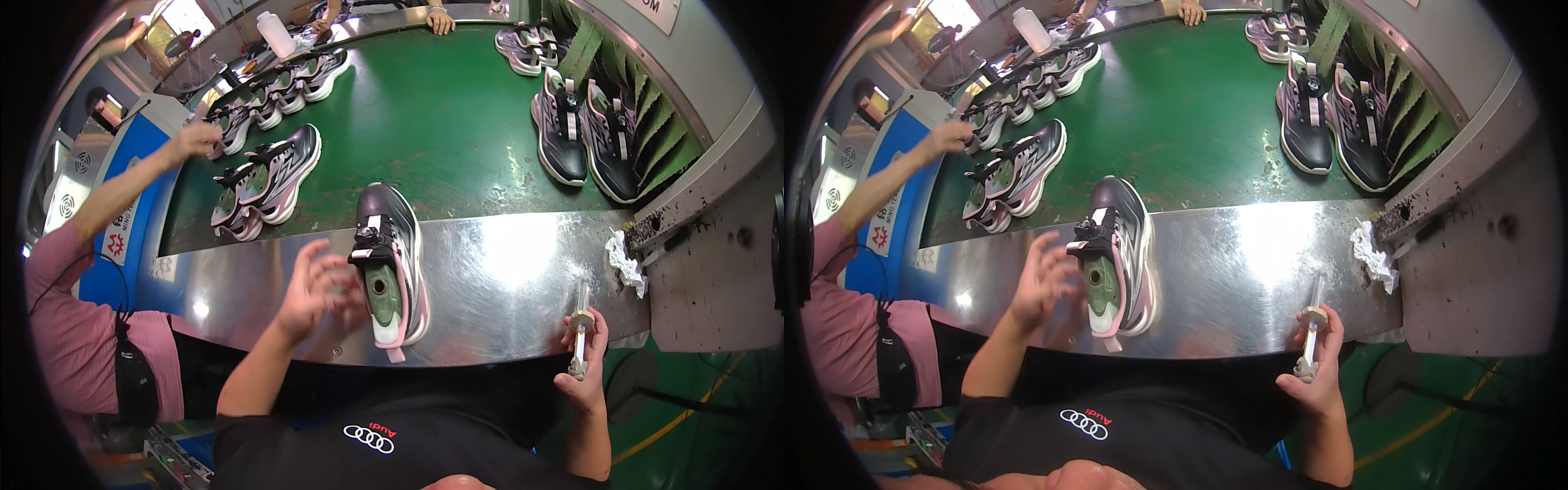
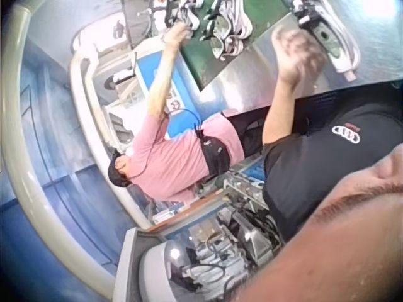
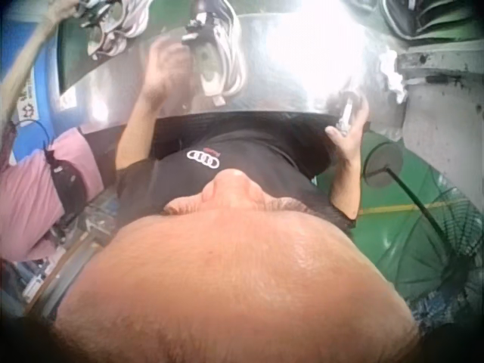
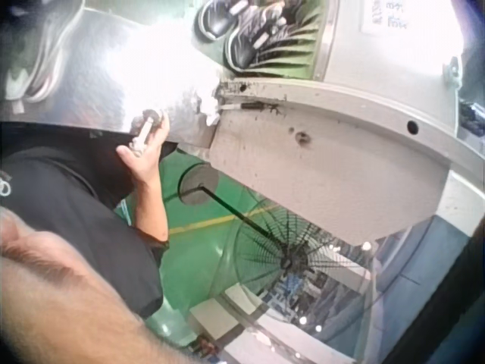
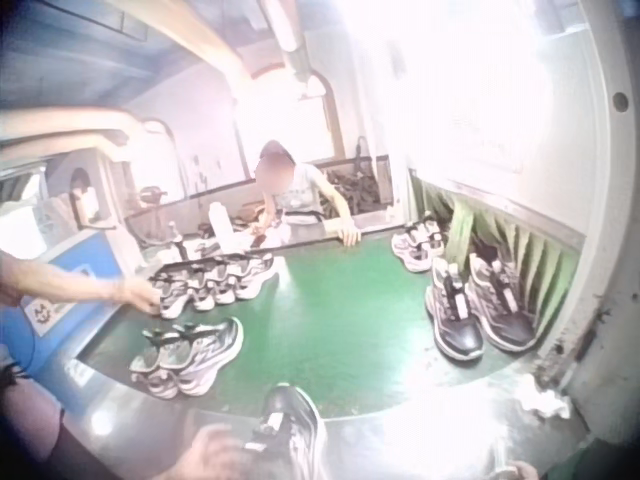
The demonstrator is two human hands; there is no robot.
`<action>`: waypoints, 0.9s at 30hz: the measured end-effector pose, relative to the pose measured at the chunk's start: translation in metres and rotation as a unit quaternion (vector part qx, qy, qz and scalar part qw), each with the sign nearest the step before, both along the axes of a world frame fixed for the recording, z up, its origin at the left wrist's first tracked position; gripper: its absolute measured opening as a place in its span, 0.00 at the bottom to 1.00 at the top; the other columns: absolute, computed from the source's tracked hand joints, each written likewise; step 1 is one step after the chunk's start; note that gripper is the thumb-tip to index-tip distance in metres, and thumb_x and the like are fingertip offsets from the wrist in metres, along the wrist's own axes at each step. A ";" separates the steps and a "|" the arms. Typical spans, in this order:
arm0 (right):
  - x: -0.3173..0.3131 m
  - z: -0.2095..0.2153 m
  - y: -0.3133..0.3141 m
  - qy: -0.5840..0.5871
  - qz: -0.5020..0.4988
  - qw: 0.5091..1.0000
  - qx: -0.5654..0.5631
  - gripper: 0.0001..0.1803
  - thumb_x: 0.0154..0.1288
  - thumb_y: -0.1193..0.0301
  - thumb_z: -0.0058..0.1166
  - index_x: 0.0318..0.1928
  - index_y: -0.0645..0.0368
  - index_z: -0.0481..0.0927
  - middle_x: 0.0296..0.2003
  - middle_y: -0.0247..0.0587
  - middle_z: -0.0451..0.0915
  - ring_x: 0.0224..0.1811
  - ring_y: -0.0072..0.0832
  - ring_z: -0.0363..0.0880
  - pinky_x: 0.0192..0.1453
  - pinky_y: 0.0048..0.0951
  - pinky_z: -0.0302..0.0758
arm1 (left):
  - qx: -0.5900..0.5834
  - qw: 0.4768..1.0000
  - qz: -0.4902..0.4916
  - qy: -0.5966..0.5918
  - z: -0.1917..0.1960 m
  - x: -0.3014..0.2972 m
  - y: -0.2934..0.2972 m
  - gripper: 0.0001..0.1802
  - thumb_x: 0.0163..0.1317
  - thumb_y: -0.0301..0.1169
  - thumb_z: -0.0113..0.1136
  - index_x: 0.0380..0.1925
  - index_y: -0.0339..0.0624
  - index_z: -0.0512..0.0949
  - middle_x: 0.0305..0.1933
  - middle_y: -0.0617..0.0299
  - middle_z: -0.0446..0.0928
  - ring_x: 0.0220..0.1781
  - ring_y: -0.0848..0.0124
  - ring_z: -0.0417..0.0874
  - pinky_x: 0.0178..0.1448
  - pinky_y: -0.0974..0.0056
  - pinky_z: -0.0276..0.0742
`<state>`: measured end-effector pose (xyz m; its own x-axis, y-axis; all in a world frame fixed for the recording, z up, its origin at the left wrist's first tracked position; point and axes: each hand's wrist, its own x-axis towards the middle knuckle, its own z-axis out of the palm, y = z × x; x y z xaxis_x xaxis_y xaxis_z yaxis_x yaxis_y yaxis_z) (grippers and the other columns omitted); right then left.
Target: The person cleans the edges of shoes using a cleaning solution in a syringe and a cloth. The person picks up a shoe from the assembly line, applies the solution to the sole's edge, and wipes it clean before placing it back.
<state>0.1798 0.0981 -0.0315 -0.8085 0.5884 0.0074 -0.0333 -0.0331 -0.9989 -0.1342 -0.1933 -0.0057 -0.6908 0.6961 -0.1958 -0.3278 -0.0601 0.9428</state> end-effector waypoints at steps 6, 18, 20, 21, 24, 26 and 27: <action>0.004 0.002 0.002 -0.022 -0.013 1.000 0.002 0.65 0.36 0.39 0.69 0.67 0.60 0.47 0.50 0.37 0.64 0.47 0.24 0.63 0.53 0.25 0.62 | -0.165 0.985 -0.039 0.026 -0.034 -0.113 0.051 0.23 0.62 0.42 0.56 0.48 0.33 0.73 0.37 0.58 0.75 0.38 0.73 0.77 0.40 0.72 0.77; -0.004 0.039 -0.019 0.025 0.008 0.994 -0.103 0.72 0.28 0.35 0.70 0.68 0.63 0.47 0.50 0.42 0.67 0.40 0.22 0.66 0.46 0.22 0.64 | 0.101 0.995 0.001 0.013 0.024 -0.043 0.107 0.28 0.53 0.36 0.64 0.48 0.34 0.62 0.40 0.53 0.73 0.39 0.69 0.80 0.44 0.64 0.80; -0.011 0.047 -0.021 0.052 0.015 0.990 -0.132 0.72 0.28 0.37 0.71 0.68 0.63 0.47 0.51 0.47 0.67 0.39 0.24 0.67 0.43 0.21 0.65 | 0.210 0.976 -0.054 -0.009 0.040 -0.025 0.095 0.28 0.52 0.32 0.61 0.52 0.33 0.64 0.46 0.50 0.75 0.46 0.63 0.81 0.52 0.60 0.79; -0.014 0.054 -0.023 0.092 0.043 0.980 -0.170 0.71 0.29 0.38 0.71 0.68 0.62 0.47 0.53 0.48 0.67 0.40 0.26 0.68 0.44 0.21 0.65 | 0.237 0.970 -0.056 -0.013 0.039 -0.018 0.093 0.30 0.51 0.32 0.61 0.53 0.33 0.64 0.46 0.50 0.76 0.46 0.63 0.81 0.52 0.59 0.78; -0.027 0.071 -0.029 0.156 0.095 0.953 -0.243 0.71 0.27 0.38 0.73 0.67 0.61 0.48 0.54 0.54 0.66 0.44 0.32 0.67 0.48 0.25 0.64 | 0.253 0.964 -0.045 -0.069 0.029 -0.007 0.079 0.33 0.48 0.34 0.62 0.56 0.39 0.64 0.49 0.51 0.75 0.49 0.62 0.79 0.54 0.59 0.77; -0.044 0.086 -0.037 0.209 0.164 0.913 -0.309 0.71 0.28 0.37 0.71 0.68 0.60 0.47 0.54 0.55 0.66 0.48 0.34 0.66 0.50 0.28 0.63 | 0.251 0.962 -0.069 -0.079 0.027 -0.009 0.072 0.34 0.46 0.34 0.64 0.55 0.41 0.64 0.50 0.51 0.74 0.50 0.62 0.79 0.54 0.59 0.77; -0.050 0.086 -0.037 0.236 0.214 0.898 -0.304 0.70 0.30 0.34 0.68 0.67 0.60 0.48 0.55 0.58 0.65 0.51 0.37 0.66 0.51 0.31 0.62 | 0.261 0.960 -0.079 -0.063 0.028 -0.010 0.070 0.35 0.45 0.32 0.66 0.54 0.41 0.64 0.50 0.52 0.74 0.50 0.62 0.78 0.55 0.58 0.76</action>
